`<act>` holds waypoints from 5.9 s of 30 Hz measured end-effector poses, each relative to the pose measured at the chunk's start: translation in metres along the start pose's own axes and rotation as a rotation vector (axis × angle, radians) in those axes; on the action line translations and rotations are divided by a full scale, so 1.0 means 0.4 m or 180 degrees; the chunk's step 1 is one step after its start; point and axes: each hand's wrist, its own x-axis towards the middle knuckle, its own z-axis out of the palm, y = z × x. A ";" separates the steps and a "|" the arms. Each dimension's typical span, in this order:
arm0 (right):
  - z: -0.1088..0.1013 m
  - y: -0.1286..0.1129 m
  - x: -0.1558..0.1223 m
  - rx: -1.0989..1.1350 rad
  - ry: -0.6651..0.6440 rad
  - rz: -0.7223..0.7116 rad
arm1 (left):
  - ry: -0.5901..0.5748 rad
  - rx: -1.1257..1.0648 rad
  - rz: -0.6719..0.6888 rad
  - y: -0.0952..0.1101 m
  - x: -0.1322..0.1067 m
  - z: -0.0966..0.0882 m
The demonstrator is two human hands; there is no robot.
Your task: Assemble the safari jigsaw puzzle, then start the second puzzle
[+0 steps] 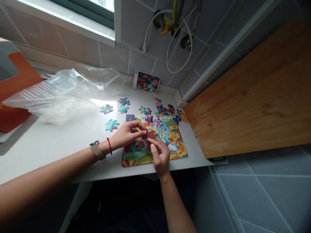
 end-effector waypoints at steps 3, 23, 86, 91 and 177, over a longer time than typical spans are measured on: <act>-0.002 0.000 -0.001 0.0026 -0.0146 -0.0076 | 0.0124 -0.0010 0.0157 0.003 0.004 -0.007; -0.006 0.006 -0.005 0.0139 -0.0175 -0.0114 | 0.0065 -0.0309 0.0281 0.001 0.009 -0.015; -0.001 0.031 -0.012 0.0644 0.0194 0.0399 | -0.0189 0.2713 0.1656 -0.037 -0.003 -0.042; -0.001 0.035 -0.014 0.0623 0.0208 0.0458 | -0.0173 0.2798 0.1697 -0.043 -0.004 -0.045; 0.014 -0.006 0.000 0.0266 -0.0261 0.0359 | -0.0537 0.2924 0.2081 -0.018 -0.011 -0.025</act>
